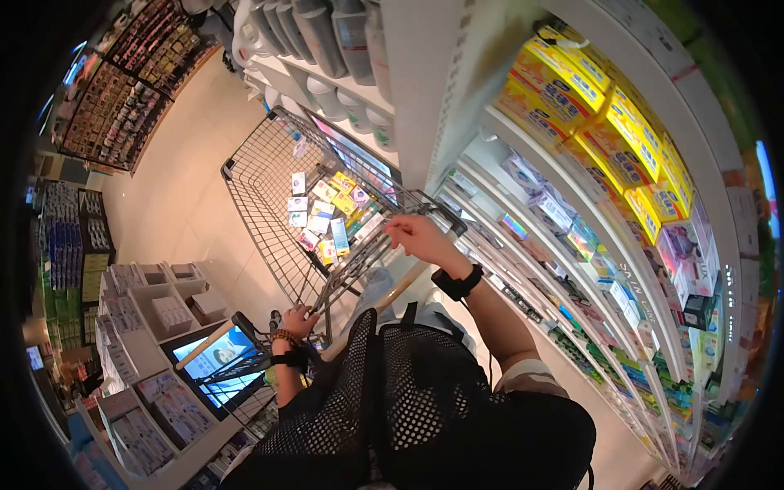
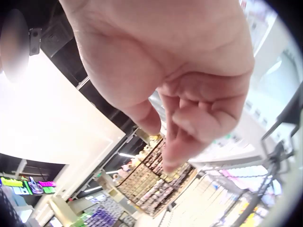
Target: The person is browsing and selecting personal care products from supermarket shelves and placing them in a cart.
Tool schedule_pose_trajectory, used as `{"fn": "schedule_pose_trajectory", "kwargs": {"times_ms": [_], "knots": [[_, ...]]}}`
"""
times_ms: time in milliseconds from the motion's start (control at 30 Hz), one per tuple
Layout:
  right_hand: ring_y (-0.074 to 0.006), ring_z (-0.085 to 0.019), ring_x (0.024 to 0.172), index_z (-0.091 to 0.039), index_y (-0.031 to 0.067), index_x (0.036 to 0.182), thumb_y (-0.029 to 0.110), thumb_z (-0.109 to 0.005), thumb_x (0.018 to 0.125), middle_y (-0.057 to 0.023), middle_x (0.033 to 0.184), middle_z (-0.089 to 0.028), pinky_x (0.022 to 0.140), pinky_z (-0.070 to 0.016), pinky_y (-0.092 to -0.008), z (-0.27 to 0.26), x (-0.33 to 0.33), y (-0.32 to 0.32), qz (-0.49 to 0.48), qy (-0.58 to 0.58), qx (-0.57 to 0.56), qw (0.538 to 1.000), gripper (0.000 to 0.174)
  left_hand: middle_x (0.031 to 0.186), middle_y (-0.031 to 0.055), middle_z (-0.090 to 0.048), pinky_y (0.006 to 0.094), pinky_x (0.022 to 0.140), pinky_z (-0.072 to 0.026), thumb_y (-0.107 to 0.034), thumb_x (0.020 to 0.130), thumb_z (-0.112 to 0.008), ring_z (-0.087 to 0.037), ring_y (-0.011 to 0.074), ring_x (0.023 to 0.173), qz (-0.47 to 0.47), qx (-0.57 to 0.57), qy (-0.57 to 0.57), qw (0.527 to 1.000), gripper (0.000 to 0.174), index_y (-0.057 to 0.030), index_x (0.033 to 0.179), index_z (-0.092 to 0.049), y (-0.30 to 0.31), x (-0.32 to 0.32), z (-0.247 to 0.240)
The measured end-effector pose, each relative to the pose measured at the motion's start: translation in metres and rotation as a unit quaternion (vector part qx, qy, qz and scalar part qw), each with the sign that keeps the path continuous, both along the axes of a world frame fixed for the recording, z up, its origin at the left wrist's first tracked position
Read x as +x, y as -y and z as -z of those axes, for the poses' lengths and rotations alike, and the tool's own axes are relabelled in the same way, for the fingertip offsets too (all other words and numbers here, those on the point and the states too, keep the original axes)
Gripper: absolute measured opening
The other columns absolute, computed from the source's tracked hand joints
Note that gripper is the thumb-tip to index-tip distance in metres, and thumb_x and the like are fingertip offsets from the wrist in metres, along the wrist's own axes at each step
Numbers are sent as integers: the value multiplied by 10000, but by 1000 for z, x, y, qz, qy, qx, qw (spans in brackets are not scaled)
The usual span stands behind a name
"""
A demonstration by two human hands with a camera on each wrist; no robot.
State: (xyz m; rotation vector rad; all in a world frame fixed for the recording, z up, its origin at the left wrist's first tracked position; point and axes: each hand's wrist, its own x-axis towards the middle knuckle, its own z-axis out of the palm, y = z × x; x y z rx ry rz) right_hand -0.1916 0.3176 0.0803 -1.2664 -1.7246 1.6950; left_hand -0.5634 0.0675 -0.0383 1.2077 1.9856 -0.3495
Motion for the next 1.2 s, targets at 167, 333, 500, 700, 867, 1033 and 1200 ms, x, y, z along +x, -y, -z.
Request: {"fn": "schedule_pose_trajectory", "kwargs": {"times_ms": [167, 333, 500, 700, 867, 1033, 1200], "knots": [[-265, -659, 619, -707, 48, 961, 201, -619, 946, -116, 687, -672, 587, -512, -386, 38, 147, 52, 213, 160, 236, 934, 177, 1372, 171, -585, 522, 1058, -438, -436, 918, -668, -472, 415, 1303, 38, 221, -75, 972, 508, -80, 1280, -646, -57, 73, -52], [-384, -654, 960, -648, 29, 1084, 159, -667, 871, -206, 994, -695, 782, -532, -464, 141, 253, 106, 264, 349, 354, 827, 250, 1193, 202, -646, 494, 927, -491, -304, 920, -690, -590, 416, 1079, 158, 332, 70, 927, 393, -20, 1183, -627, -94, 169, -64], [-398, -525, 1158, -595, 28, 1229, 258, -708, 873, -208, 1139, -631, 1047, -369, -550, 117, 274, 99, 336, 460, 459, 682, 439, 1242, 298, -603, 522, 894, -539, -348, 910, -690, -636, 470, 1070, 193, 199, -3, 961, 765, 21, 1461, -310, -92, 239, -54], [-349, -641, 913, -693, 79, 878, 418, -661, 925, -158, 847, -694, 893, -430, -496, 146, 300, 44, 331, 538, 349, 692, 344, 1322, 328, -555, 518, 943, -532, -364, 887, -711, -624, 476, 1118, 194, 190, 11, 962, 913, 7, 1538, -189, -94, 238, -53], [-328, -656, 951, -662, 73, 963, 250, -708, 882, -147, 936, -707, 889, -458, -490, 145, 308, 54, 275, 493, 403, 721, 200, 1349, 333, -545, 523, 955, -529, -357, 887, -704, -617, 478, 1146, 209, 152, 20, 966, 906, 7, 1532, -182, -95, 239, -77], [-353, -651, 902, -669, 59, 1155, 189, -764, 843, -153, 945, -689, 792, -514, -426, 76, 243, 101, 310, 279, 426, 802, 351, 1144, 281, -673, 521, 924, -538, -326, 866, -732, -647, 454, 1078, 282, 145, 71, 946, 802, -1, 1476, -326, -130, 226, -84], [-111, -591, 571, -692, 29, 1188, 163, -760, 895, -26, 716, -655, 504, -465, -304, -13, 179, 115, 243, -52, 62, 967, 330, 1453, 166, -516, 413, 1026, -497, -123, 763, -860, -553, 303, 1280, 243, 376, 343, 826, 974, -80, 1563, -306, -150, 261, -160]]}}
